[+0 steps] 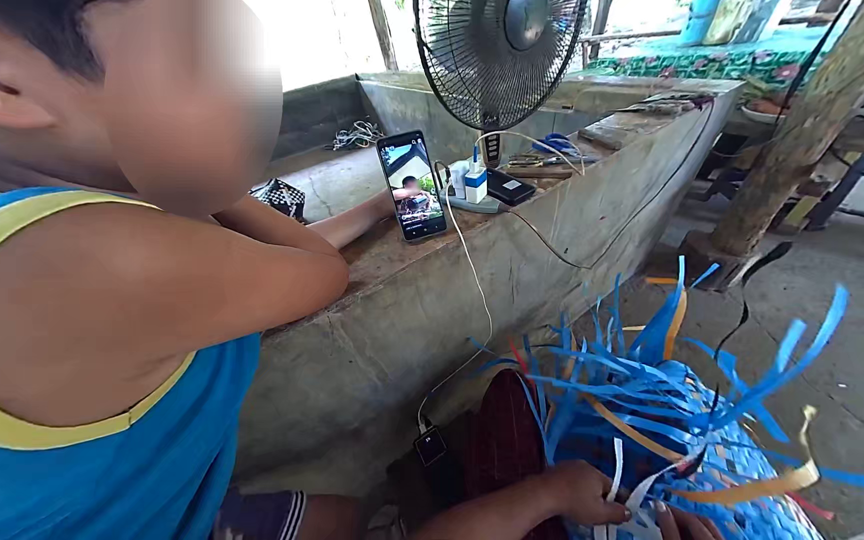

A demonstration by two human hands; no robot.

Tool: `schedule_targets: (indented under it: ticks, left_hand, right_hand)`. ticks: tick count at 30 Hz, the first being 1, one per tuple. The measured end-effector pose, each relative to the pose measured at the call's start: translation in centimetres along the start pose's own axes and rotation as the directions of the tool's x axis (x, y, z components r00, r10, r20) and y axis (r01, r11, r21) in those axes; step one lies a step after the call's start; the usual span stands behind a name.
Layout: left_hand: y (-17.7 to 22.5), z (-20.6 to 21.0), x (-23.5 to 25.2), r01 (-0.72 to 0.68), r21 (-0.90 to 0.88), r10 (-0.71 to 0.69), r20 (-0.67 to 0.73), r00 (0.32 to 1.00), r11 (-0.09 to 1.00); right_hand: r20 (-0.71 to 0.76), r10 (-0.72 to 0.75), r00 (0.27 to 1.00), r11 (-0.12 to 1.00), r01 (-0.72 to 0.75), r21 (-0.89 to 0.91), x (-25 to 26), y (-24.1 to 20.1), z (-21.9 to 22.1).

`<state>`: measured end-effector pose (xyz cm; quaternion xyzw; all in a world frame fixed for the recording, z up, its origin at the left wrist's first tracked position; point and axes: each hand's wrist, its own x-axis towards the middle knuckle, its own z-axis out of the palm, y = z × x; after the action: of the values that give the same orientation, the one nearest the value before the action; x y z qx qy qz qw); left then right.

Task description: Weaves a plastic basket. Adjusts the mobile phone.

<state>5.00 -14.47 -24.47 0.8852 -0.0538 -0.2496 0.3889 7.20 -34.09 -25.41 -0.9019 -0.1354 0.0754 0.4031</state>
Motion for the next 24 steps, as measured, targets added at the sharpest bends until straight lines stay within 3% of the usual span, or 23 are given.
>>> schedule_targets:
  ticks: [4,6,8,10,12,14,16,17,19,20,21,22,24]
  left_hand:
    - [-0.2,0.2,0.1,0.0,0.047,-0.001,0.018,1.0,0.999]
    - [-0.3,0.3,0.0,-0.01,0.049,0.009,0.026,1.0,0.999]
    - [-0.4,0.3,0.1,0.001,0.025,-0.002,0.022,1.0,1.0]
    - [-0.3,0.2,0.2,0.044,-0.012,-0.044,0.028,0.999,0.999]
    - [0.0,0.1,0.3,0.091,-0.036,-0.09,0.03,0.995,0.995]
    - [0.3,0.0,0.0,0.099,0.0,-0.099,0.027,0.995,0.995]
    - [-0.1,0.5,-0.6,-0.014,0.098,0.02,-0.062,0.998,0.995]
    - [-0.9,1.2,-1.0,-0.118,0.157,0.147,-0.189,0.971,0.981]
    - [-2.5,2.3,-1.9,-0.295,0.294,0.408,-0.486,0.773,0.909]
    - [-2.9,2.3,-2.7,-0.327,0.318,0.455,-0.568,0.686,0.89]
    - [-3.1,2.1,-4.0,-0.341,0.277,0.439,-0.604,0.665,0.898]
    - [-3.3,1.8,-5.4,-0.346,0.198,0.392,-0.614,0.685,0.917]
    - [-3.4,1.1,-8.5,-0.277,-0.09,0.194,-0.511,0.837,0.957]
  right_hand:
    - [0.181,0.303,0.936,0.928,-0.333,0.166,2.1,0.4,1.0]
    - [0.184,0.307,0.934,0.926,-0.338,0.169,2.2,0.6,1.4]
    - [0.075,0.167,0.983,0.974,-0.176,0.143,1.4,0.8,1.6]
    - [-0.09,-0.114,0.989,0.99,0.121,0.071,0.3,1.2,1.8]
    - [-0.105,-0.408,0.907,0.912,0.411,0.001,-0.2,1.8,2.2]
    - [-0.069,-0.576,0.814,0.816,0.578,0.008,-0.5,1.8,2.8]
    - [-0.071,-0.639,0.766,0.766,0.642,0.033,-0.1,1.7,3.1]
    - [-0.066,-0.645,0.762,0.761,0.647,0.037,0.0,1.6,3.1]
    - [-0.042,-0.619,0.784,0.782,0.621,0.061,0.2,1.2,3.0]
    - [-0.013,-0.6,0.8,0.797,0.599,0.078,0.2,0.9,2.8]
    - [0.018,-0.584,0.812,0.809,0.58,0.09,0.3,0.7,2.6]
    - [0.048,-0.572,0.819,0.819,0.566,0.098,0.4,0.5,2.4]
    - [0.102,-0.55,0.829,0.834,0.54,0.108,0.7,-0.1,2.0]
